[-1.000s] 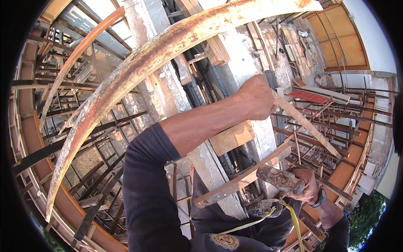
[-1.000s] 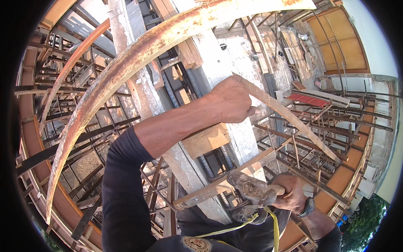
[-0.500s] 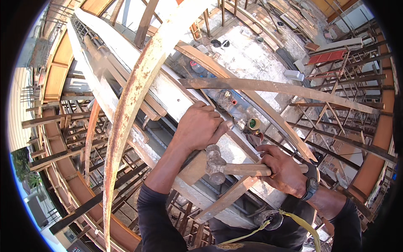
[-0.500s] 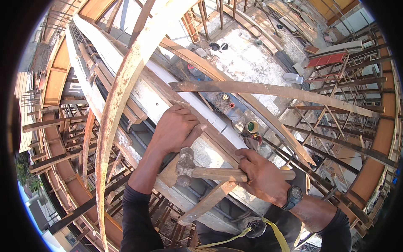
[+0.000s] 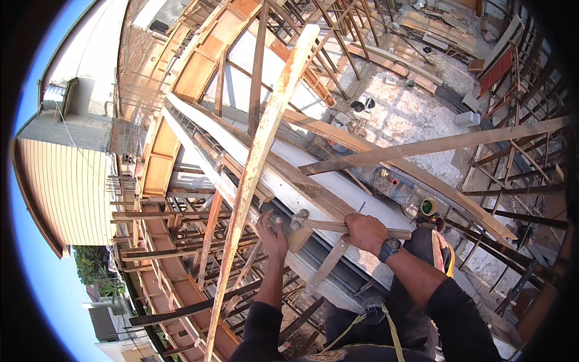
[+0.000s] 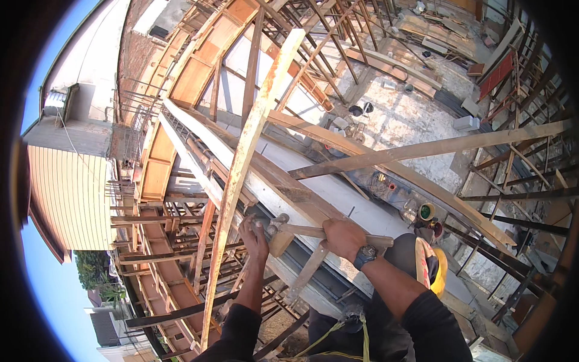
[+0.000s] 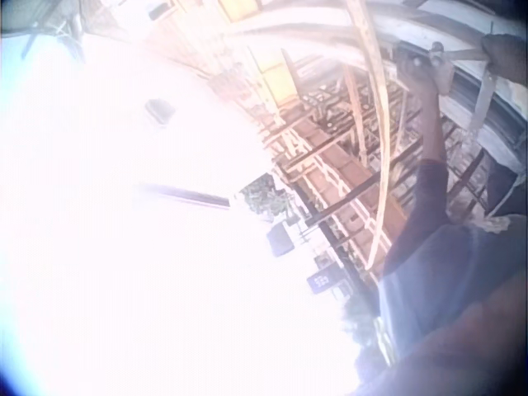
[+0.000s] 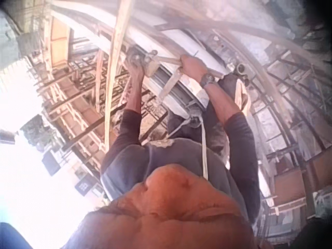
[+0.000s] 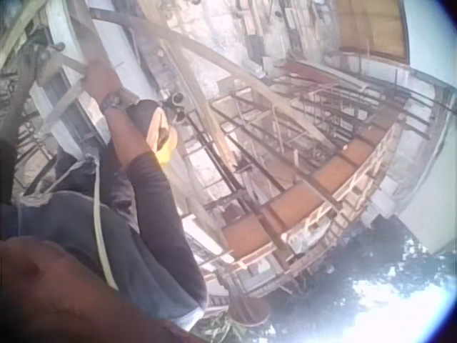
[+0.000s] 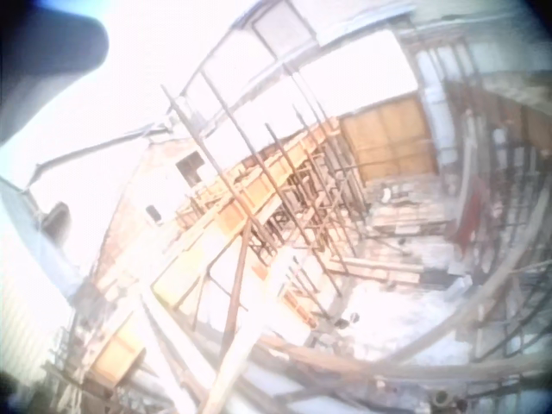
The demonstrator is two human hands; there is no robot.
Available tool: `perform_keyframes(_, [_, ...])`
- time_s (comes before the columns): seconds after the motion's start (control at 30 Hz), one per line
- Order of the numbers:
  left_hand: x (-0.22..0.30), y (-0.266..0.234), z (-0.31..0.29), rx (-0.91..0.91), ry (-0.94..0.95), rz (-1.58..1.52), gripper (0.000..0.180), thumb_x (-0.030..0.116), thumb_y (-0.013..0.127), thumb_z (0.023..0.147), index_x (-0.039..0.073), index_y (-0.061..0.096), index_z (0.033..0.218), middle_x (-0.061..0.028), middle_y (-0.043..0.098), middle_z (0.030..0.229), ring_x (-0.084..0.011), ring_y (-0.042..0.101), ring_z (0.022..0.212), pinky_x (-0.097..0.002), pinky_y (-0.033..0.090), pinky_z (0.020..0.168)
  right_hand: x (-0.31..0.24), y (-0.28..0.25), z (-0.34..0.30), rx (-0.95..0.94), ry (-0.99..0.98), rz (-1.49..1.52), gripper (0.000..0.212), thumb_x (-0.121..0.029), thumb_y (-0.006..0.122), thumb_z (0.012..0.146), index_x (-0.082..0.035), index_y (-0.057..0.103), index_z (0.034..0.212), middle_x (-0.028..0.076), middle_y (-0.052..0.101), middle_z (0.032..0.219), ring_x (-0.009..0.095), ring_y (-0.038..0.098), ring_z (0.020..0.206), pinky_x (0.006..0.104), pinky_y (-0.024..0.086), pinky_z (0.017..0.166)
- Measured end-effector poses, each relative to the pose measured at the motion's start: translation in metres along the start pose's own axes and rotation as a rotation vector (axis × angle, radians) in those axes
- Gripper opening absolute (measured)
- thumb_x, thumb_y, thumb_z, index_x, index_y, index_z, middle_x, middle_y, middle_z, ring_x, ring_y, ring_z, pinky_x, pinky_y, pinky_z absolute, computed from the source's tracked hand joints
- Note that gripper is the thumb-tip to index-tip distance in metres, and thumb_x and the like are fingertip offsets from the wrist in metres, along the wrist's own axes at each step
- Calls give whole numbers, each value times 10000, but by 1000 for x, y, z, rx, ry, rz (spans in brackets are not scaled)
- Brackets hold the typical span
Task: The person positions and secures wooden formwork components on an elevated concrete beam using a hammer.
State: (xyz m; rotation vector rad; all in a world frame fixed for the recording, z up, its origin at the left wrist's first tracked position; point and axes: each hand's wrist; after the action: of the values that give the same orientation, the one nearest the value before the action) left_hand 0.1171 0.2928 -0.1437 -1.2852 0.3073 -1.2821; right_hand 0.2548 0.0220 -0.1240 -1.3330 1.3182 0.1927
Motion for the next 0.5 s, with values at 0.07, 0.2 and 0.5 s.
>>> perform_keyframes(0.07, [30,-11,-39,-266,24,98,550,273,697,879,12,507,1325,-229,547,1270,-416,482,1208,-504,375,1048,3,-3,3,-34,35,54,360,-300,769,764,-17,654,953,177,686,1005,384,661,945,497,527,816])
perform_keyframes(0.2, [36,-16,-59,-308,-126,298,719,248,780,798,31,431,1389,-253,536,1300,-464,504,1193,-507,405,1041,5,21,2,-2,-57,211,384,-304,785,743,-18,662,969,191,684,1005,386,661,955,500,521,825])
perform_keyframes(0.5, [94,-52,-137,-273,-557,-84,651,485,680,888,-18,454,1233,-258,667,1057,-387,681,975,-453,517,844,-7,6,-17,30,-80,180,410,-343,802,762,-28,655,982,200,683,1019,393,672,965,491,533,853])
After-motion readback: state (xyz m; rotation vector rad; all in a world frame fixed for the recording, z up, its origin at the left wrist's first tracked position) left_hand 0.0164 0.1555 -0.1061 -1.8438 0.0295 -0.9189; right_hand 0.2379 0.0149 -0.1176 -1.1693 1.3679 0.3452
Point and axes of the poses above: each hand's wrist, its own z-axis towards the middle knuckle, its own y-axis out of the palm, x = y × z
